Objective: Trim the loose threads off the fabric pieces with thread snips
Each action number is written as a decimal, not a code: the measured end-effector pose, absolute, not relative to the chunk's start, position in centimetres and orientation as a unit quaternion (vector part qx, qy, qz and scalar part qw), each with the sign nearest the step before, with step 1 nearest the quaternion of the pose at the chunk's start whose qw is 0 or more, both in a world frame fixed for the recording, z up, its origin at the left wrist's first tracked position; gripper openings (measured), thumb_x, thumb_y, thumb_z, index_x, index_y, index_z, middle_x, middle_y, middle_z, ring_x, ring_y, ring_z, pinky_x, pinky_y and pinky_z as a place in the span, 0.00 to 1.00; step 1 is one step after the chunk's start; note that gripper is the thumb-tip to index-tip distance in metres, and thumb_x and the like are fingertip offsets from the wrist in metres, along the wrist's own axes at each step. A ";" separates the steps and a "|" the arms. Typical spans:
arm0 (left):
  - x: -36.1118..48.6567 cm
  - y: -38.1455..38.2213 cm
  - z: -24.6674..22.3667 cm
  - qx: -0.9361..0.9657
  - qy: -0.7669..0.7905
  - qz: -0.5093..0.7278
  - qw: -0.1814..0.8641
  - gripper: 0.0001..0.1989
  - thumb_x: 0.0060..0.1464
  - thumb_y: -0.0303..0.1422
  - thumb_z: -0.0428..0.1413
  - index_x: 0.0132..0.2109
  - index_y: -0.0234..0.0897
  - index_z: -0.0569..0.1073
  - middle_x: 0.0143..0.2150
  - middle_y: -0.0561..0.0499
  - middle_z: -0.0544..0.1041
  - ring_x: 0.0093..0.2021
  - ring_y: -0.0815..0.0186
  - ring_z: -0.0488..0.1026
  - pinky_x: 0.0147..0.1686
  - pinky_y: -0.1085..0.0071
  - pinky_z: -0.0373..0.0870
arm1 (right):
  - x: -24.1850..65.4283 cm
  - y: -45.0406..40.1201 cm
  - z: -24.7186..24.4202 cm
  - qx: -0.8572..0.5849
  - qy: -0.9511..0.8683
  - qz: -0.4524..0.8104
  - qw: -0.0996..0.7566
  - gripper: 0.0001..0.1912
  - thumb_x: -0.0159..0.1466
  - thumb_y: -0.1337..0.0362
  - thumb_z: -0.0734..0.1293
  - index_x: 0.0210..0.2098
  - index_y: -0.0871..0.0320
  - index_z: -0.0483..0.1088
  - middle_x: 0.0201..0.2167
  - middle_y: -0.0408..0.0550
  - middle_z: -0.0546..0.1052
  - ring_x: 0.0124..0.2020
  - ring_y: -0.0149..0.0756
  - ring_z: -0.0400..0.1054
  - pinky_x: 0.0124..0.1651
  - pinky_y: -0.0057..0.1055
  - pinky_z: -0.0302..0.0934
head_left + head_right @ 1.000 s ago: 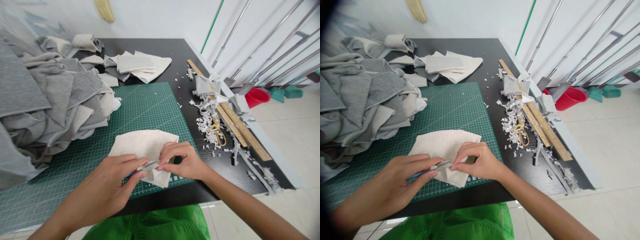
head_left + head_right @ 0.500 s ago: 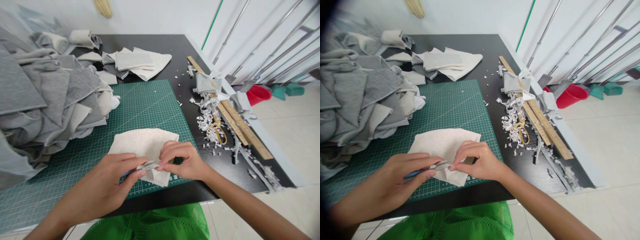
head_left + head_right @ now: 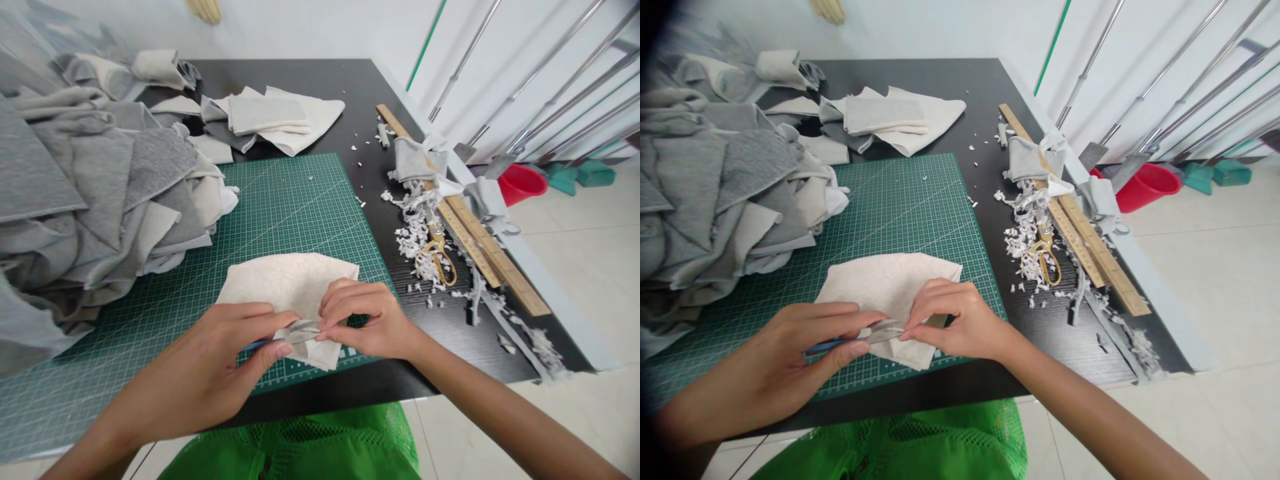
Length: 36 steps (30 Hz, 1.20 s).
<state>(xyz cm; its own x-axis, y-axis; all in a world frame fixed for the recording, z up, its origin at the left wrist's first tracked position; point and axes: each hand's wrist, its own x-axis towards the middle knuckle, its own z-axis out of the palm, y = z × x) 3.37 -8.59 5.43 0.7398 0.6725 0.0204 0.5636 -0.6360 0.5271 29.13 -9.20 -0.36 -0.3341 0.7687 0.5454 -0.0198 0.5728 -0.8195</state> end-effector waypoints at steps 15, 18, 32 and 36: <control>3.6 -7.9 5.5 0.905 0.319 0.115 0.256 0.14 0.68 0.34 0.55 0.58 0.49 0.75 0.52 0.56 0.82 0.51 0.63 0.80 0.53 0.68 0.75 | 29.1 -9.3 -0.3 -0.255 -0.723 0.380 0.518 0.04 0.62 0.67 0.77 0.32 0.61 0.80 0.27 0.49 0.82 0.32 0.35 0.77 0.39 0.35 0.72; 3.6 -7.8 5.6 0.910 0.306 0.102 0.261 0.14 0.69 0.33 0.53 0.58 0.48 0.74 0.52 0.55 0.82 0.50 0.63 0.80 0.49 0.70 0.76 | 29.1 -9.3 -0.2 -0.257 -0.726 0.373 0.518 0.04 0.63 0.67 0.76 0.33 0.60 0.80 0.27 0.48 0.82 0.32 0.35 0.77 0.39 0.35 0.72; 3.7 -7.6 5.6 0.903 0.305 0.110 0.284 0.14 0.68 0.32 0.54 0.58 0.48 0.75 0.52 0.54 0.82 0.50 0.64 0.80 0.49 0.69 0.76 | 29.1 -9.2 -0.1 -0.255 -0.726 0.368 0.522 0.03 0.64 0.67 0.75 0.33 0.59 0.80 0.27 0.48 0.83 0.32 0.35 0.78 0.40 0.36 0.73; 3.7 -7.5 5.6 0.901 0.301 0.102 0.295 0.13 0.69 0.32 0.53 0.57 0.48 0.75 0.51 0.54 0.83 0.48 0.64 0.81 0.46 0.70 0.76 | 29.1 -9.2 -0.1 -0.252 -0.728 0.363 0.524 0.03 0.64 0.68 0.76 0.33 0.59 0.80 0.27 0.48 0.83 0.32 0.35 0.78 0.40 0.36 0.73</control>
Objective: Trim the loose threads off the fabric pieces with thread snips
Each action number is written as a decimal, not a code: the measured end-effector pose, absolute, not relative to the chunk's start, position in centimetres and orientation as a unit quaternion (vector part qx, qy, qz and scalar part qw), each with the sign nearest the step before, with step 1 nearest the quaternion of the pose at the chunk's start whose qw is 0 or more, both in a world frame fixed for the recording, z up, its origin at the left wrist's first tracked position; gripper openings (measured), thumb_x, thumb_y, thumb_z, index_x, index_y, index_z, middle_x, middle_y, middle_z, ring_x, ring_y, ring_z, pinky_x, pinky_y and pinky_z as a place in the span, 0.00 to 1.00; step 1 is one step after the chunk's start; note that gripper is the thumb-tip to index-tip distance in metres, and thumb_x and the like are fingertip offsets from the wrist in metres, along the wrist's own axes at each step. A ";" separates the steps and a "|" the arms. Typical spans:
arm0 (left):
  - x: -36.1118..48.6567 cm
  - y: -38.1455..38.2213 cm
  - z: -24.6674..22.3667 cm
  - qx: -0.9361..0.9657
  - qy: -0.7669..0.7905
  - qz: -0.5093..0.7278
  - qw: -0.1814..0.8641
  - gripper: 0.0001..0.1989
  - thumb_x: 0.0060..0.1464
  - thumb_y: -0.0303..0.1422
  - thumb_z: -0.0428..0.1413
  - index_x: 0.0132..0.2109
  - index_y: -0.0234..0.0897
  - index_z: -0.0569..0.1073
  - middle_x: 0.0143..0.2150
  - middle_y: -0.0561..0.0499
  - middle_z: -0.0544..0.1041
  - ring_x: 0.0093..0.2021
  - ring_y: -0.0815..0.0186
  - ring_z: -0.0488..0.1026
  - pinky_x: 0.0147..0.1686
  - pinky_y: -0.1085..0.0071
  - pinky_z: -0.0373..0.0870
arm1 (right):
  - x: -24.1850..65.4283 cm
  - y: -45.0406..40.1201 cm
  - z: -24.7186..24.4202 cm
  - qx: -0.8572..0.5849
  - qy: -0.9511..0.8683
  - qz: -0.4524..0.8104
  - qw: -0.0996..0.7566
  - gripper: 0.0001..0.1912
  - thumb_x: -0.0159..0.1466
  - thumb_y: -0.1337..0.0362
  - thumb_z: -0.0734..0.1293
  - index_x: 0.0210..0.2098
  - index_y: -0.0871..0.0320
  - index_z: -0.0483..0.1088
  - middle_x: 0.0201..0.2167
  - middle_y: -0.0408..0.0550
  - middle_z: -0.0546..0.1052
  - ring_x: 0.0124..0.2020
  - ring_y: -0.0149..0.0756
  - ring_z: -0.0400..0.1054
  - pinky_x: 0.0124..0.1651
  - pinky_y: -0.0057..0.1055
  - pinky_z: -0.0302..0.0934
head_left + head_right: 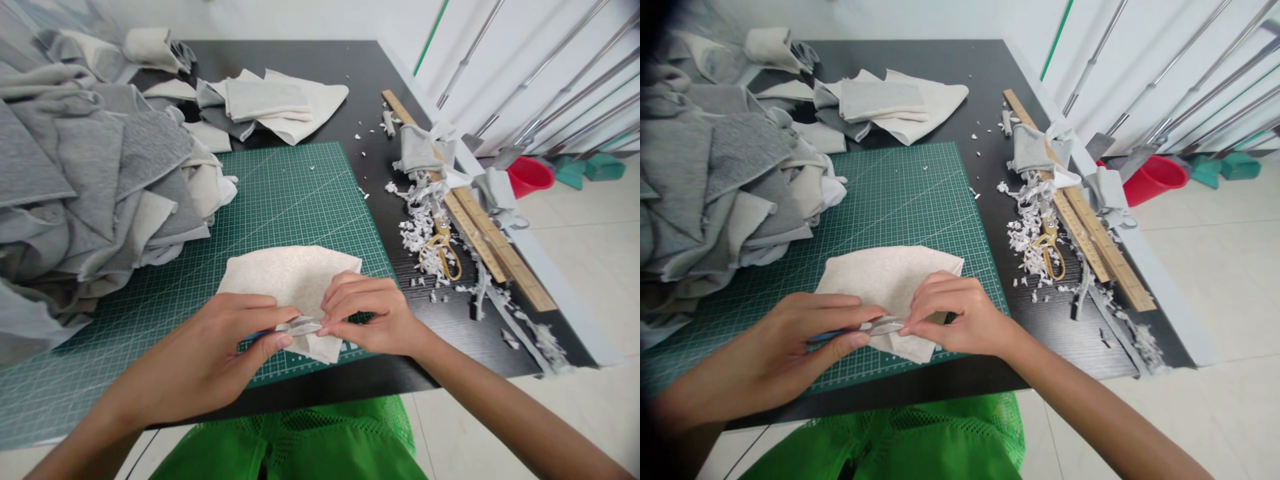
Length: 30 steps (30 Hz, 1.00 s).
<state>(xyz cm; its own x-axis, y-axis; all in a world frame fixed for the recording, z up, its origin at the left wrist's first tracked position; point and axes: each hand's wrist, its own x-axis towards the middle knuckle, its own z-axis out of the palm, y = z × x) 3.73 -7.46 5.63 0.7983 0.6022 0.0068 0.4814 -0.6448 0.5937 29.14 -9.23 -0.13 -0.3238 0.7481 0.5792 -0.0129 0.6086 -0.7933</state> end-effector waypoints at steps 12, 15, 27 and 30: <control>3.6 -7.4 5.4 0.898 0.307 0.121 0.290 0.16 0.67 0.34 0.56 0.60 0.51 0.76 0.50 0.54 0.83 0.49 0.63 0.81 0.51 0.68 0.77 | 29.1 -9.4 0.0 -0.247 -0.736 0.351 0.524 0.03 0.64 0.66 0.75 0.33 0.58 0.80 0.27 0.47 0.83 0.33 0.35 0.78 0.40 0.35 0.73; 3.6 -7.4 5.3 0.898 0.309 0.118 0.290 0.15 0.68 0.35 0.55 0.59 0.51 0.76 0.50 0.54 0.83 0.49 0.63 0.81 0.52 0.67 0.77 | 29.1 -9.4 0.0 -0.249 -0.734 0.350 0.526 0.03 0.63 0.67 0.76 0.33 0.59 0.80 0.27 0.47 0.83 0.32 0.35 0.77 0.39 0.35 0.73; 3.6 -7.5 5.3 0.907 0.295 0.123 0.276 0.14 0.70 0.36 0.53 0.59 0.48 0.76 0.49 0.52 0.84 0.48 0.63 0.81 0.50 0.69 0.76 | 29.1 -9.4 0.0 -0.248 -0.735 0.339 0.532 0.03 0.63 0.66 0.76 0.33 0.58 0.80 0.26 0.47 0.83 0.32 0.36 0.78 0.39 0.35 0.73; 3.6 -7.5 5.2 0.906 0.295 0.116 0.281 0.14 0.70 0.35 0.53 0.59 0.48 0.75 0.49 0.52 0.83 0.48 0.64 0.80 0.50 0.70 0.75 | 29.1 -9.4 0.0 -0.248 -0.733 0.340 0.534 0.03 0.63 0.67 0.76 0.33 0.59 0.80 0.27 0.48 0.83 0.32 0.36 0.78 0.39 0.36 0.73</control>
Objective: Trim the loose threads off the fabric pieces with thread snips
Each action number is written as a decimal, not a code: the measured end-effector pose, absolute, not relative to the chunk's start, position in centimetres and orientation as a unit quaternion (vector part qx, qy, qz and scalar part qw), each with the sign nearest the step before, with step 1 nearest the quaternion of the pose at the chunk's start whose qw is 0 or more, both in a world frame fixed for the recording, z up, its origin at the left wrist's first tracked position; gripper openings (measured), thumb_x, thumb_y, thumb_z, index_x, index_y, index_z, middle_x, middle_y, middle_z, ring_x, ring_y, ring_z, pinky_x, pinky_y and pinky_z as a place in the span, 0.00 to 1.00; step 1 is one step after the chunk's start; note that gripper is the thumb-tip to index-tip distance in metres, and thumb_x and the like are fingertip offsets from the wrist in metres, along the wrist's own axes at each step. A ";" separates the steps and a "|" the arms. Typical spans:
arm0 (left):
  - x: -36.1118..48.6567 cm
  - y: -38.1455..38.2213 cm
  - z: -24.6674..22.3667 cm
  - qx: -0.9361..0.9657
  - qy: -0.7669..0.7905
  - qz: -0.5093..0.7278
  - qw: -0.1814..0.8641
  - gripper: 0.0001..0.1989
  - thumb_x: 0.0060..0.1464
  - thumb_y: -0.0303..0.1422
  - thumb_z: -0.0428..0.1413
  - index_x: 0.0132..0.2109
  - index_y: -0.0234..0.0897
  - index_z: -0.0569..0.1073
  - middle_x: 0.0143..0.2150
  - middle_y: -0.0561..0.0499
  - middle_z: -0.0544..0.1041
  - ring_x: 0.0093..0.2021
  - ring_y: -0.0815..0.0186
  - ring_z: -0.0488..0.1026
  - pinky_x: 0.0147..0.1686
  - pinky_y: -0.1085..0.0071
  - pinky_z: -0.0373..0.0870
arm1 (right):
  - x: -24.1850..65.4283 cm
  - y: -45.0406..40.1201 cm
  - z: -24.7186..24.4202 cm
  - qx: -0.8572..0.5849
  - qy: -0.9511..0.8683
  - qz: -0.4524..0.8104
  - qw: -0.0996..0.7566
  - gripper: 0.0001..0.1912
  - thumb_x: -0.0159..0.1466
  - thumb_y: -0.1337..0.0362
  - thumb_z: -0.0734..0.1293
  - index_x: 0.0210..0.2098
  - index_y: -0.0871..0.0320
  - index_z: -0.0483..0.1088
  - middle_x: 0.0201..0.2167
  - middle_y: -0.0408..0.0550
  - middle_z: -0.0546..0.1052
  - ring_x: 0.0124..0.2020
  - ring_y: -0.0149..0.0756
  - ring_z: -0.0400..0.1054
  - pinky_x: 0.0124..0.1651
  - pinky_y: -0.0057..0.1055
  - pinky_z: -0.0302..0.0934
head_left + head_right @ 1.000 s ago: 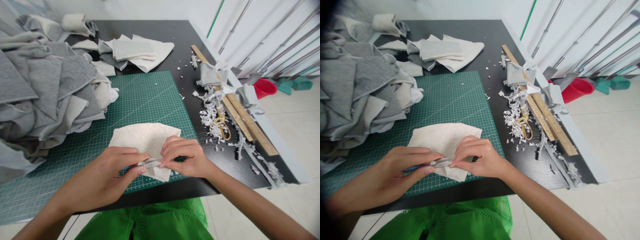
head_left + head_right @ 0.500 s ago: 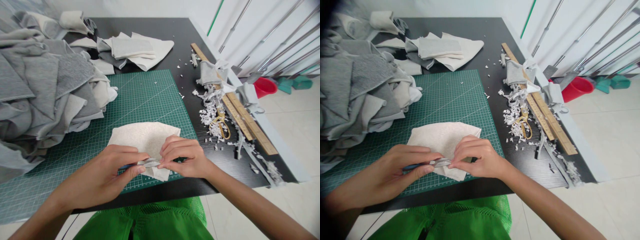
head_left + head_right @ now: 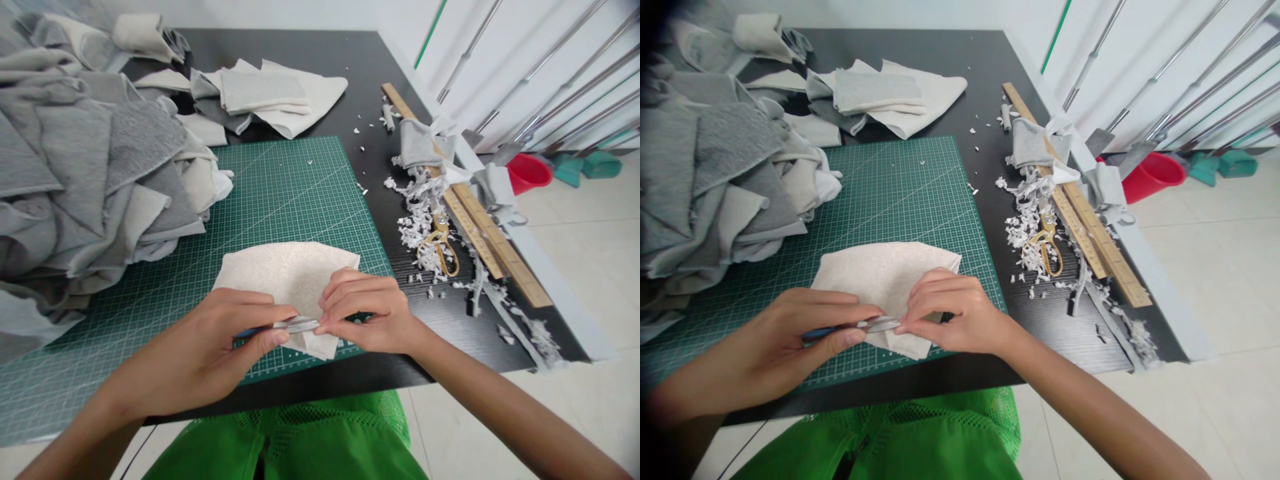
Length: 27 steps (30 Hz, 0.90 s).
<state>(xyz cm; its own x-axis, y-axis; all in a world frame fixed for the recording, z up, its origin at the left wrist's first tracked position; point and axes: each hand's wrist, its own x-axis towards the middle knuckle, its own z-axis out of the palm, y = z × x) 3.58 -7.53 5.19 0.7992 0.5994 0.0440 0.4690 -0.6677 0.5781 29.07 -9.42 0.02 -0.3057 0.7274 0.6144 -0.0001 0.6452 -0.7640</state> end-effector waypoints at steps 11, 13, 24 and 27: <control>3.8 -7.4 4.8 0.890 0.280 0.124 0.338 0.13 0.70 0.32 0.54 0.58 0.46 0.75 0.47 0.55 0.83 0.44 0.69 0.80 0.43 0.74 0.71 | 29.1 -9.4 0.0 -0.249 -0.738 0.333 0.532 0.05 0.64 0.66 0.75 0.32 0.60 0.80 0.26 0.48 0.83 0.33 0.35 0.78 0.39 0.35 0.73; 3.7 -7.4 4.7 0.887 0.284 0.127 0.342 0.13 0.70 0.32 0.54 0.58 0.46 0.75 0.45 0.56 0.83 0.44 0.70 0.80 0.43 0.74 0.71 | 29.1 -9.4 -0.1 -0.250 -0.740 0.333 0.529 0.05 0.65 0.66 0.75 0.32 0.59 0.80 0.26 0.48 0.83 0.33 0.35 0.78 0.40 0.35 0.73; 3.6 -7.2 3.8 0.880 0.284 0.144 0.352 0.11 0.70 0.33 0.54 0.56 0.44 0.76 0.47 0.54 0.84 0.43 0.67 0.80 0.38 0.73 0.71 | 29.2 -9.5 -0.2 -0.247 -0.744 0.332 0.525 0.03 0.63 0.68 0.76 0.32 0.61 0.80 0.27 0.49 0.83 0.33 0.35 0.78 0.40 0.36 0.73; 3.5 -7.1 3.8 0.878 0.289 0.148 0.351 0.11 0.70 0.33 0.54 0.56 0.44 0.77 0.46 0.54 0.84 0.42 0.67 0.81 0.38 0.73 0.72 | 29.1 -9.5 -0.2 -0.248 -0.745 0.330 0.524 0.03 0.63 0.69 0.76 0.33 0.60 0.80 0.27 0.48 0.83 0.33 0.35 0.78 0.40 0.36 0.73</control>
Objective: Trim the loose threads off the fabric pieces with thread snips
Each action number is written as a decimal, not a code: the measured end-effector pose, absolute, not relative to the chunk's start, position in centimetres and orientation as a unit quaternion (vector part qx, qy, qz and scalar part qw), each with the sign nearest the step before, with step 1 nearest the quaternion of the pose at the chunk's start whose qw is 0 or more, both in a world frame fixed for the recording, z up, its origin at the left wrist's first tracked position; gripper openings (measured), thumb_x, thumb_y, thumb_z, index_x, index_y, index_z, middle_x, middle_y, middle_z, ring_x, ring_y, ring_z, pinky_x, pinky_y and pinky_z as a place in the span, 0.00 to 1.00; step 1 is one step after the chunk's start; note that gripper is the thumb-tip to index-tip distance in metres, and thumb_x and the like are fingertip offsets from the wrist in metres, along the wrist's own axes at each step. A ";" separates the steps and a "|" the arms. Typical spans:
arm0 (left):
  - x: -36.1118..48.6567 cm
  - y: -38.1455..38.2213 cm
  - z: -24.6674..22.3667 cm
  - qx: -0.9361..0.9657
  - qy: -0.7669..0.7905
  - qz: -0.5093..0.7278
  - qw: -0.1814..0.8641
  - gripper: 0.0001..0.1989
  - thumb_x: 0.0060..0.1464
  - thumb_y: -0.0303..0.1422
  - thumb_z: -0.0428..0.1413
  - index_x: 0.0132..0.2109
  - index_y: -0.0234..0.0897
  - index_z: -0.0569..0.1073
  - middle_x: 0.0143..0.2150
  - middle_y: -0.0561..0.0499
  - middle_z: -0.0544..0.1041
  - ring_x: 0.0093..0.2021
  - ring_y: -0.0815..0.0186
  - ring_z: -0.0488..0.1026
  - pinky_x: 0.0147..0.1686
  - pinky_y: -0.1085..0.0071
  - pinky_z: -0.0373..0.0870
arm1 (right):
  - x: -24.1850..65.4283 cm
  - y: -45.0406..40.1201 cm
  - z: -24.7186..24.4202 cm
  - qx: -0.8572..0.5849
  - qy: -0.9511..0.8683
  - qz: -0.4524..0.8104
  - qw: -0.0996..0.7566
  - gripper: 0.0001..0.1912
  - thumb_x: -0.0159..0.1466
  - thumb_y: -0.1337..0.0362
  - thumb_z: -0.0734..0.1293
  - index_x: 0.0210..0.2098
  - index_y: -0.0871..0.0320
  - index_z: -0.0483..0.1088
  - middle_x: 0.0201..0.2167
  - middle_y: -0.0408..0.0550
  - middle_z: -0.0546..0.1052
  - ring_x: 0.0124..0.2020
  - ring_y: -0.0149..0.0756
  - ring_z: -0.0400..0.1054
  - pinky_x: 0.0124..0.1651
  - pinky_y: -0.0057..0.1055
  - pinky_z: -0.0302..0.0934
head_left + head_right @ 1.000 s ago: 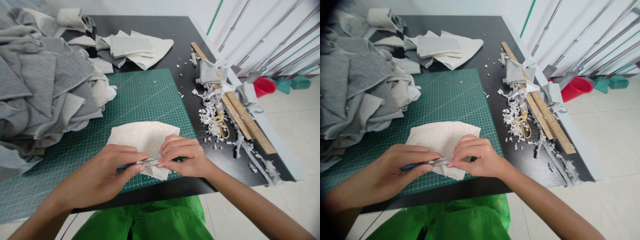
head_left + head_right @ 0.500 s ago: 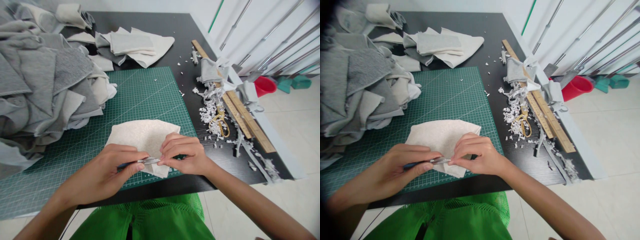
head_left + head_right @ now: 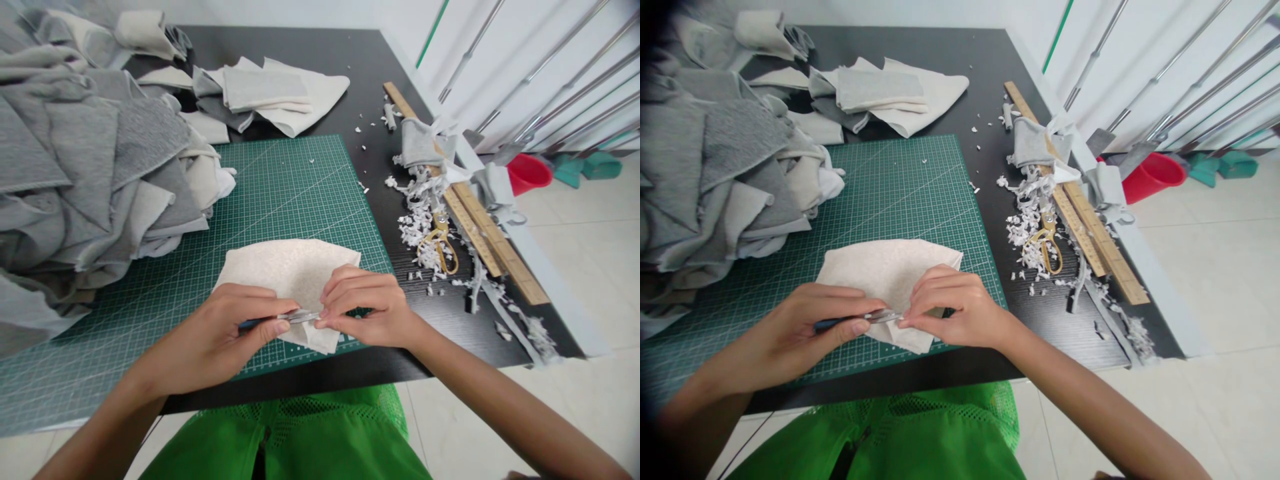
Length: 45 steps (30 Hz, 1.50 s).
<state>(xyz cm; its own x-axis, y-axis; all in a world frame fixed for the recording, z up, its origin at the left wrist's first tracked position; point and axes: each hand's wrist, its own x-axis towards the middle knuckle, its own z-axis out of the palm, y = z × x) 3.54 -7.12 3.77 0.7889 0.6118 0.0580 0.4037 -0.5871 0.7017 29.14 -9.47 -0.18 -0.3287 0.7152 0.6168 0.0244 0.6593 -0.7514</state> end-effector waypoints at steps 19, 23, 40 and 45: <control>3.9 -6.6 3.2 0.820 0.318 0.142 0.453 0.11 0.67 0.35 0.57 0.52 0.46 0.81 0.43 0.56 0.85 0.39 0.68 0.81 0.37 0.74 0.73 | 29.1 -9.5 -0.4 -0.257 -0.740 0.330 0.527 0.03 0.61 0.70 0.77 0.32 0.60 0.80 0.27 0.48 0.83 0.33 0.35 0.78 0.39 0.36 0.73; 3.9 -6.6 3.1 0.825 0.330 0.147 0.435 0.10 0.66 0.34 0.57 0.50 0.45 0.82 0.42 0.55 0.85 0.39 0.67 0.81 0.40 0.73 0.75 | 29.1 -9.5 -0.4 -0.254 -0.742 0.329 0.526 0.04 0.61 0.70 0.77 0.32 0.61 0.79 0.27 0.48 0.83 0.33 0.35 0.78 0.40 0.35 0.72; 1.1 -5.1 3.7 0.811 0.368 0.210 0.404 0.10 0.66 0.35 0.58 0.51 0.44 0.82 0.45 0.52 0.85 0.42 0.64 0.83 0.39 0.74 0.79 | 30.5 -10.0 0.3 -0.271 -0.805 0.283 0.446 0.02 0.65 0.67 0.73 0.37 0.60 0.77 0.30 0.49 0.82 0.34 0.37 0.76 0.44 0.39 0.70; 0.6 -4.9 3.6 0.825 0.369 0.197 0.379 0.11 0.66 0.34 0.58 0.52 0.46 0.82 0.47 0.53 0.85 0.43 0.64 0.83 0.39 0.75 0.78 | 30.7 -9.4 0.4 -0.403 -0.776 0.245 0.419 0.05 0.67 0.69 0.70 0.42 0.59 0.77 0.38 0.49 0.83 0.38 0.35 0.76 0.44 0.35 0.70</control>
<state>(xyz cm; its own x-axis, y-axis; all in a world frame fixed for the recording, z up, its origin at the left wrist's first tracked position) 0.55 -4.87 3.63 0.6497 0.7589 0.0447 0.4607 -0.4397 0.7710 30.70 -9.44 0.43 -0.3252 0.8302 0.4528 0.4202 0.5558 -0.7173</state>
